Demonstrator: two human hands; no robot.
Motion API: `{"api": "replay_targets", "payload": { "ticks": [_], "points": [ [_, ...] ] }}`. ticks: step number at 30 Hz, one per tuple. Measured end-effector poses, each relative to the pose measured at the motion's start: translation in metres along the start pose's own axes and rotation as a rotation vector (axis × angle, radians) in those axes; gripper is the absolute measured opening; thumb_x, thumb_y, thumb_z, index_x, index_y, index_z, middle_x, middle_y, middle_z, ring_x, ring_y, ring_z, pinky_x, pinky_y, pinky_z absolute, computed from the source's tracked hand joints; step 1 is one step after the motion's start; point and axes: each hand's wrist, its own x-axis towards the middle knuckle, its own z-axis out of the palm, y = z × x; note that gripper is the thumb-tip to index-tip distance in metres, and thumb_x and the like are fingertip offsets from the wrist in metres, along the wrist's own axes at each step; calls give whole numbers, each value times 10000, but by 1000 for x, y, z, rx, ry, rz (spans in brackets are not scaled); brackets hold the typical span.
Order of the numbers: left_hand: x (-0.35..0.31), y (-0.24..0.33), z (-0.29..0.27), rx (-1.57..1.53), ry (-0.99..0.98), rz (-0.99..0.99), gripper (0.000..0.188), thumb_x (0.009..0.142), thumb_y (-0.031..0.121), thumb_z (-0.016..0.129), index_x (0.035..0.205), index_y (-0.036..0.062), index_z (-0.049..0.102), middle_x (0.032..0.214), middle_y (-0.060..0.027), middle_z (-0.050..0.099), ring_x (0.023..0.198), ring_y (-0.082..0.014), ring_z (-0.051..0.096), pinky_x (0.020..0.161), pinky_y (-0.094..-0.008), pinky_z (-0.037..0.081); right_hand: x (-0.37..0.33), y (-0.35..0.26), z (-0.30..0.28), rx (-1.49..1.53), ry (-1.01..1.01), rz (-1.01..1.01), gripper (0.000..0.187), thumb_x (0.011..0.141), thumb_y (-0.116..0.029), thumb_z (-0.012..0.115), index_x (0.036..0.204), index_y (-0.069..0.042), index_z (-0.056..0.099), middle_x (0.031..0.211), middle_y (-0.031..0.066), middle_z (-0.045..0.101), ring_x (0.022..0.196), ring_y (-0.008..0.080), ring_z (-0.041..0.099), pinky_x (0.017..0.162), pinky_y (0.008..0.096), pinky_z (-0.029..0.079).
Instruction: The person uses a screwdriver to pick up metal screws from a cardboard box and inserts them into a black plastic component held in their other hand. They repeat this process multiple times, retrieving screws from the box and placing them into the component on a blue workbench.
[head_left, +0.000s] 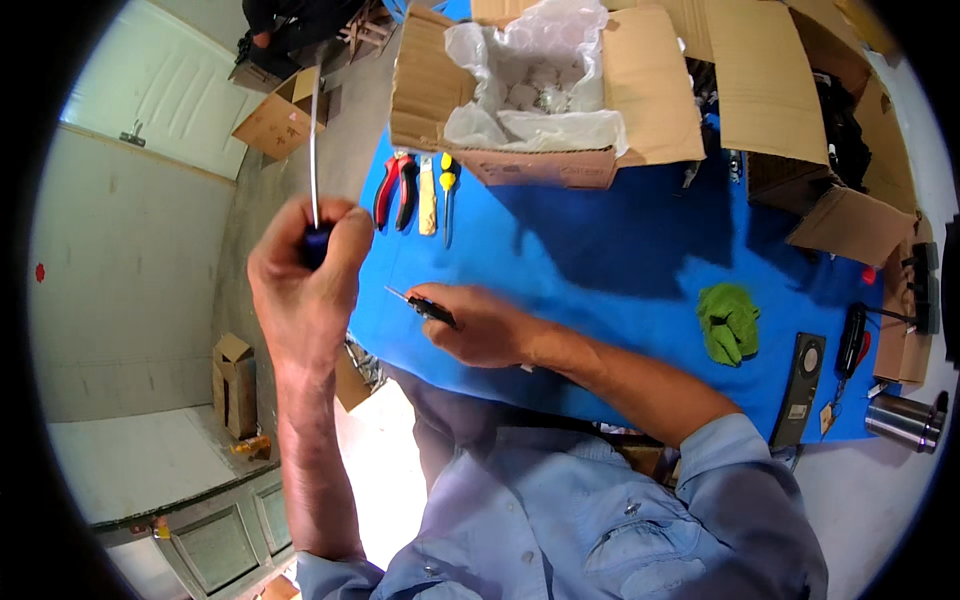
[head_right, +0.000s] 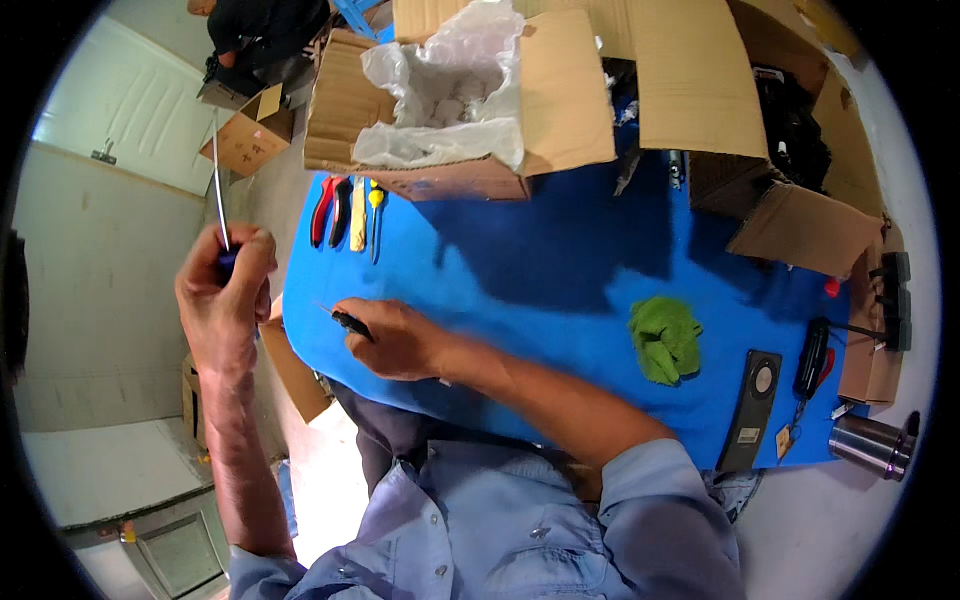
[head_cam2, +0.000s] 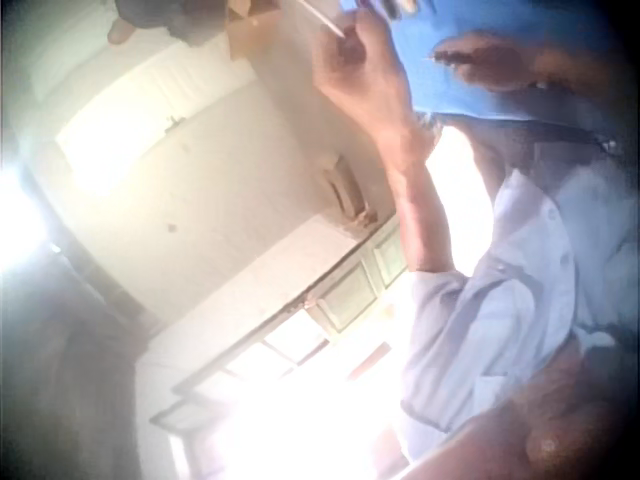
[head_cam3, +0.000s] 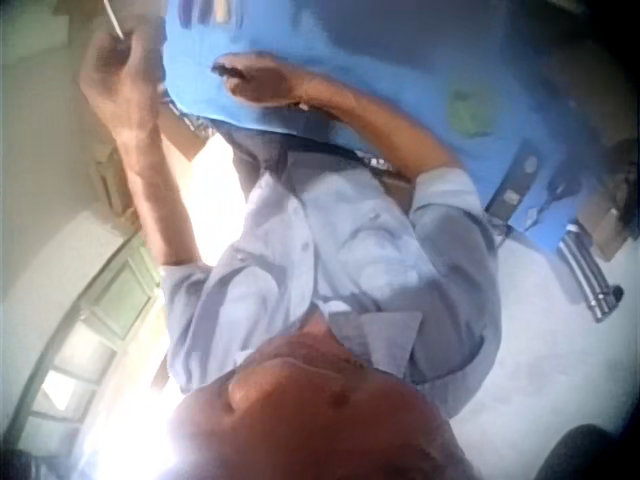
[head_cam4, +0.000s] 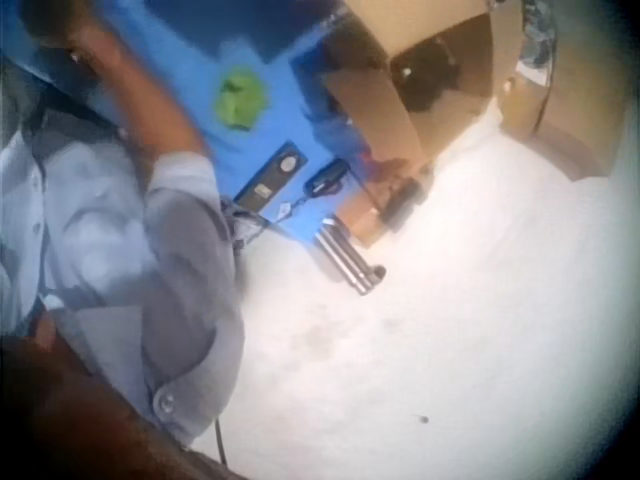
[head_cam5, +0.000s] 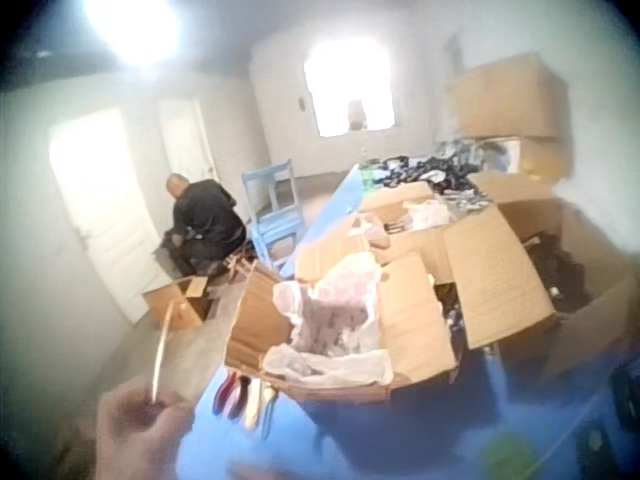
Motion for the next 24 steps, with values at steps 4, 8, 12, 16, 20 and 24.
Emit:
{"api": "replay_targets", "payload": {
  "ticks": [4, 8, 12, 16, 20, 24],
  "points": [
    [36, 47, 35, 34, -66, 73, 135, 912, 122, 725, 854, 6, 687, 697, 44, 582, 637, -27, 502, 580, -220, 404, -2, 1, -1, -81, 28, 27, 362, 956, -168, 573, 1259, 29, 601, 1001, 227, 693, 897, 332, 689, 807, 426, 538],
    [77, 55, 63, 261, -143, 332, 151, 878, 138, 700, 862, -10, 677, 676, -48, 597, 611, -107, 531, 597, -303, 452, -1, 1, -4, 162, 2, 4, 294, 979, -202, 596, 1165, 24, 617, 848, 139, 664, 771, 193, 641, 715, 369, 513],
    [109, 53, 91, 377, -228, 438, 155, 879, 158, 696, 905, 6, 705, 727, -171, 658, 600, -276, 553, 657, -377, 507, 2, -5, -11, 273, -116, 163, 284, 987, -205, 576, 1166, 12, 616, 814, 80, 634, 674, 157, 596, 606, 333, 484],
    [123, 48, 101, 411, -119, 536, 183, 896, 181, 732, 930, 2, 714, 701, -136, 649, 590, -236, 554, 644, -357, 502, 4, -11, -19, 514, -185, 303, 279, 995, -203, 565, 1190, -7, 609, 789, 52, 595, 582, 114, 553, 487, 295, 443],
    [100, 53, 73, 466, 16, 396, 233, 963, 246, 731, 1007, 17, 727, 734, 19, 563, 701, -70, 473, 616, -271, 420, 3, -11, -17, 598, -131, 300, 224, 998, -223, 569, 1080, -20, 616, 752, 41, 592, 529, 100, 531, 433, 282, 429],
    [62, 23, 42, 238, 86, 327, 266, 1002, 274, 710, 991, 9, 733, 760, 40, 600, 666, -38, 465, 584, -215, 372, 2, -8, -27, 597, -91, 254, 234, 1022, -228, 568, 1094, -12, 625, 735, 42, 591, 515, 99, 540, 423, 279, 436]
  ]
}}
